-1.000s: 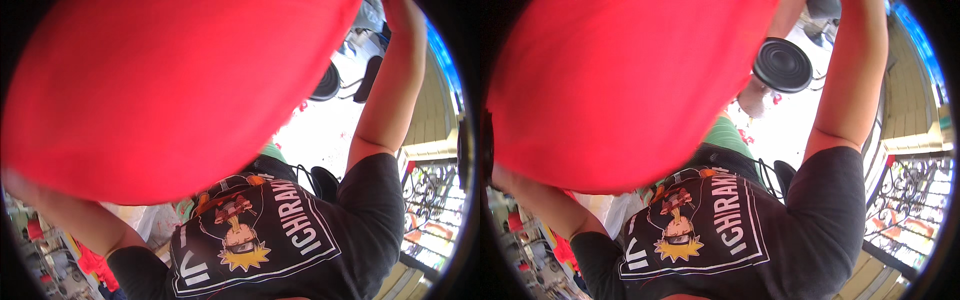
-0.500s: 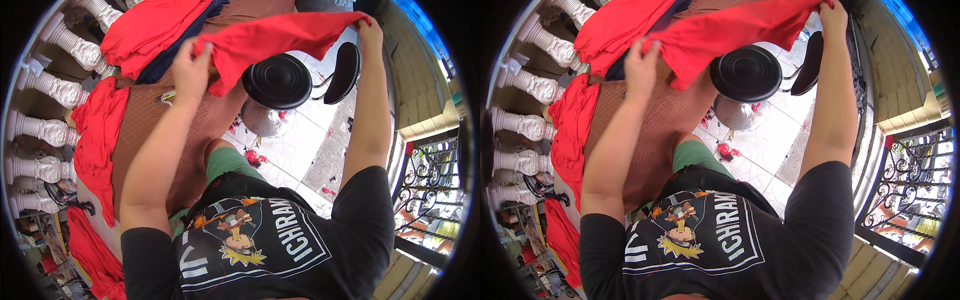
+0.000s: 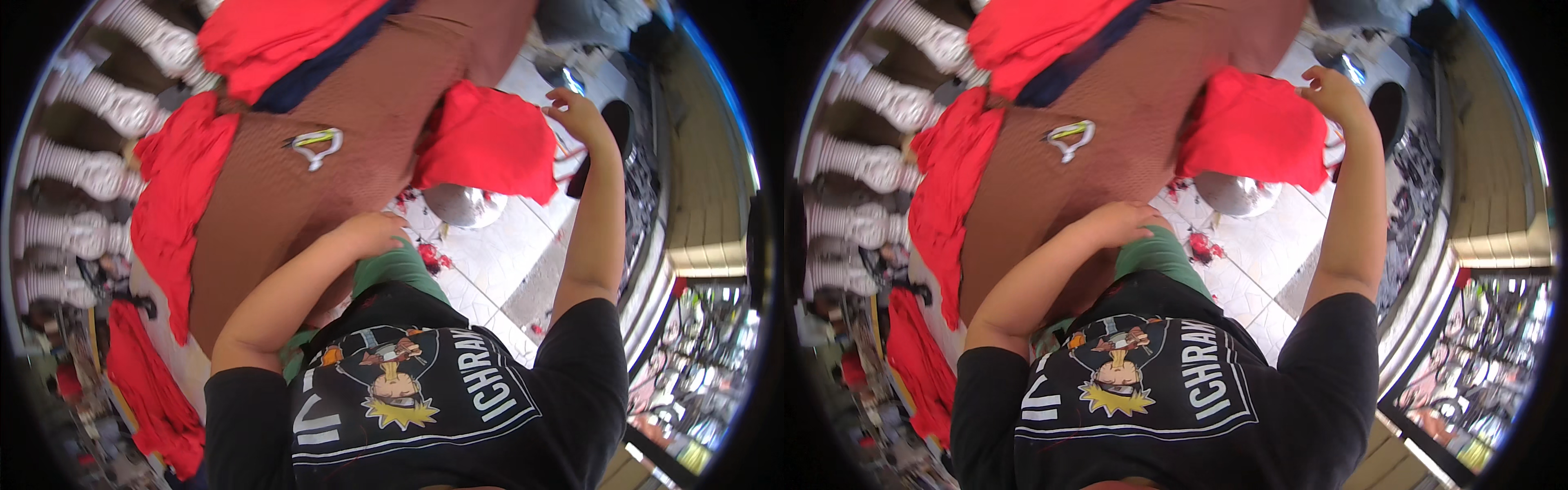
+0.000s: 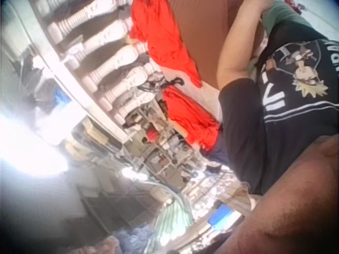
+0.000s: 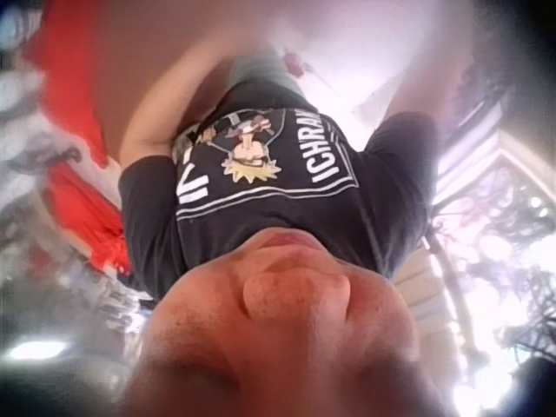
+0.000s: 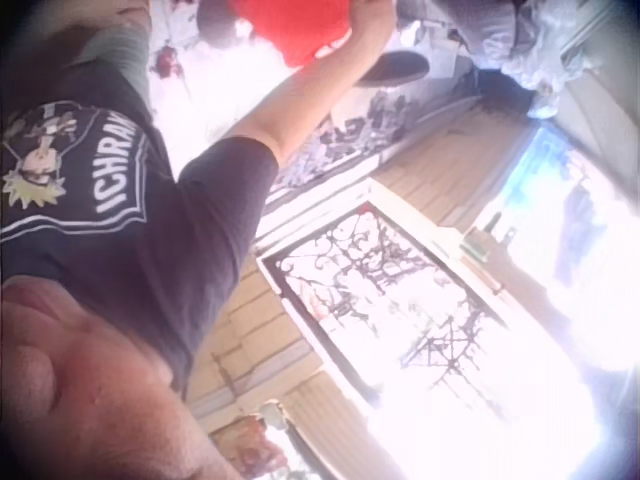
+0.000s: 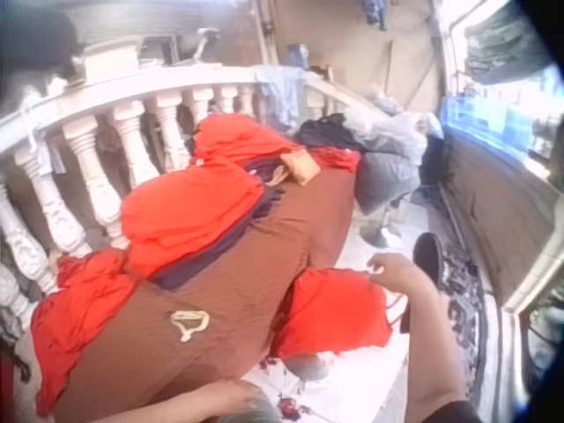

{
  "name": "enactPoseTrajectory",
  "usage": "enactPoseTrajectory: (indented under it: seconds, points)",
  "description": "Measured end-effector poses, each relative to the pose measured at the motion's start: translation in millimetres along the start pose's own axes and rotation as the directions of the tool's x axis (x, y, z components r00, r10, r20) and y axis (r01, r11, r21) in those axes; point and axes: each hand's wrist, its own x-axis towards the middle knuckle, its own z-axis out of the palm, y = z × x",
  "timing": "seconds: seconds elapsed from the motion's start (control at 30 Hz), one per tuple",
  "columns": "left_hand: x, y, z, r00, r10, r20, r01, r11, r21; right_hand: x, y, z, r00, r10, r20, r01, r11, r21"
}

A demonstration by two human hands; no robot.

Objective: The person trims loose threads from red shirts using small snips, handling each garment one at a time and setting it aside after finishing.

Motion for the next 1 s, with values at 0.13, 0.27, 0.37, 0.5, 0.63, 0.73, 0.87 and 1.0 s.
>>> enactPoseTrajectory:
  seconds: [0.13,0.27,0.37,0.5,0.63,0.73,0.87,1.0]
  points:
    - [-39.3,0.2,13.3,0.983,0.061,-0.175,-0.083,0.99,-0.117,27.8,-117.0,59.8,0.939,-0.322,0.121,0.293,0.933,0.209]
    - [-103.2,5.4,3.4,0.963,-0.048,-0.265,-0.011,0.976,-0.217,33.6,-253.2,144.9,0.746,-0.665,0.027,0.643,0.73,0.232]
    - [-151.1,-9.5,-1.0,0.915,-0.129,-0.382,0.024,0.964,-0.266,24.3,-320.9,215.6,0.735,-0.638,-0.229,0.676,0.715,0.179]
    - [-225.5,-42.3,0.1,0.732,-0.335,-0.593,0.06,0.899,-0.434,26.4,-340.1,262.7,0.79,-0.561,-0.246,0.581,0.814,0.009]
    - [-295.1,-82.3,20.0,0.335,-0.594,-0.732,0.12,0.797,-0.592,21.7,-330.9,258.6,0.776,-0.495,-0.39,0.545,0.838,0.021]
    - [-323.8,-117.4,25.0,-0.002,-0.595,-0.804,0.347,0.753,-0.558,23.0,-330.7,259.1,0.782,-0.497,-0.375,0.536,0.844,0.0]
    - [-319.7,-177.5,29.6,-0.236,-0.535,-0.811,0.551,0.614,-0.565,24.0,-336.0,260.4,0.818,-0.47,-0.333,0.497,0.867,-0.002]
    - [-289.4,-214.5,-21.4,-0.341,-0.704,-0.623,0.471,0.445,-0.761,25.3,-333.2,259.9,0.809,-0.448,-0.38,0.497,0.867,0.035]
